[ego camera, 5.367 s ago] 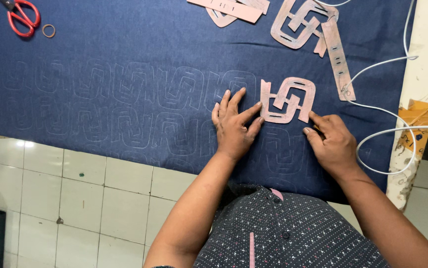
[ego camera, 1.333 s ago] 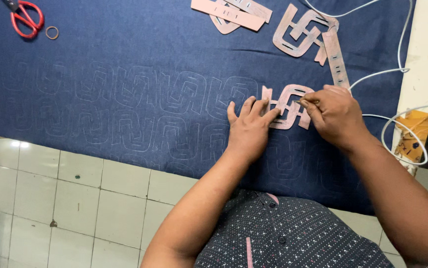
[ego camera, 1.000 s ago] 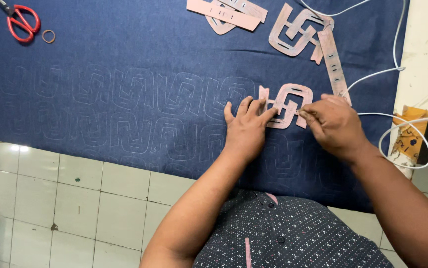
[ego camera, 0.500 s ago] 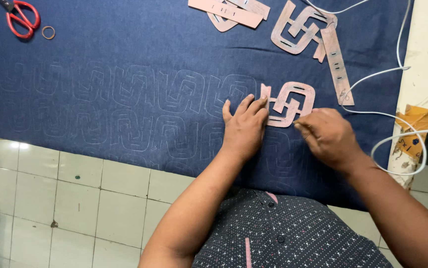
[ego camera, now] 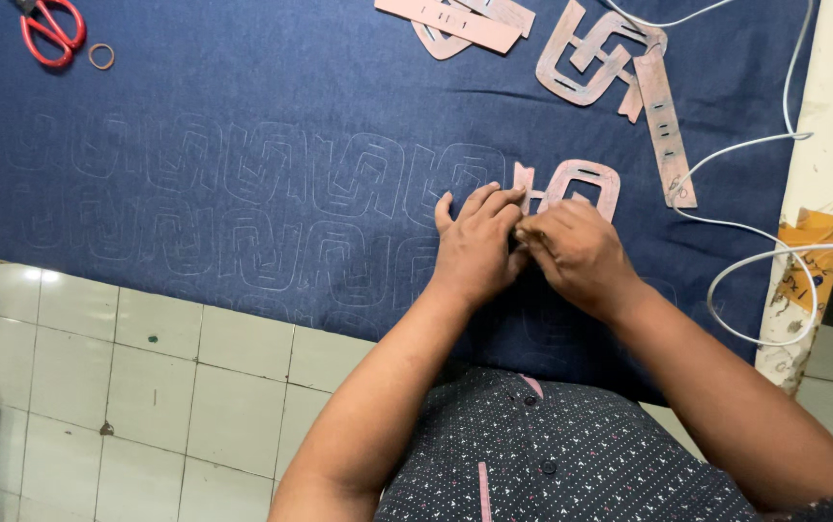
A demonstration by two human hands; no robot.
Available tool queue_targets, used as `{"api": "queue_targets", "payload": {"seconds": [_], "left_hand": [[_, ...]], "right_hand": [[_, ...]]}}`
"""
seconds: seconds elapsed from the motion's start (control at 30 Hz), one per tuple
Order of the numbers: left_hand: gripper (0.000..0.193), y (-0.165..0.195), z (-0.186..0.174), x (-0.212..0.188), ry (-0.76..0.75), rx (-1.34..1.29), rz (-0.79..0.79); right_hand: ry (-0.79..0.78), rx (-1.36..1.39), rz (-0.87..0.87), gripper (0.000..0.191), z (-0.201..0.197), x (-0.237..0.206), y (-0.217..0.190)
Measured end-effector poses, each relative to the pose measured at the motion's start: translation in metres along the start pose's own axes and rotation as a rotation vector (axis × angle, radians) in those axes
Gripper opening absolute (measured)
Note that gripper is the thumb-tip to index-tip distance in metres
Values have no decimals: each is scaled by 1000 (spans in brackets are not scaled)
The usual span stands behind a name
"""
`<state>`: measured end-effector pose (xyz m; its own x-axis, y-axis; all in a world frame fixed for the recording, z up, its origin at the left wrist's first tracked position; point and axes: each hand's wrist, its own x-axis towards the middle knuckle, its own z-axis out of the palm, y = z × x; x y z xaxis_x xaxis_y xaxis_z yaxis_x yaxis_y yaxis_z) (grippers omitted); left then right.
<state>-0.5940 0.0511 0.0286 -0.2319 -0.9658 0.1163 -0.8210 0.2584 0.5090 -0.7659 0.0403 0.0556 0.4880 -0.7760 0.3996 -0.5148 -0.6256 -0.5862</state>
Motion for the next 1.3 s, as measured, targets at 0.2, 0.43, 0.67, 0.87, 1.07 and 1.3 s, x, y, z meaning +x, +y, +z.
{"api": "queue_targets", "payload": {"seconds": [0.2, 0.43, 0.67, 0.87, 1.07, 1.3], "left_hand": [[23, -1, 9, 0, 35, -13, -27], [22, 1, 8, 0, 46, -18, -27], [22, 2, 8, -1, 41, 0, -24], [23, 8, 19, 1, 59, 178, 47], [24, 21, 26, 2, 75, 283, 194], [30, 26, 19, 7, -152, 133, 118]], "right_hand": [[54, -73, 66, 7, -3, 1, 10], [70, -64, 152, 10, -14, 0, 29], [28, -110, 115, 12, -13, 4, 34], [-13, -165, 133, 11, -19, 14, 44], [-3, -101, 159, 13, -23, 16, 49], [-13, -198, 155, 12, -31, 29, 62]]}}
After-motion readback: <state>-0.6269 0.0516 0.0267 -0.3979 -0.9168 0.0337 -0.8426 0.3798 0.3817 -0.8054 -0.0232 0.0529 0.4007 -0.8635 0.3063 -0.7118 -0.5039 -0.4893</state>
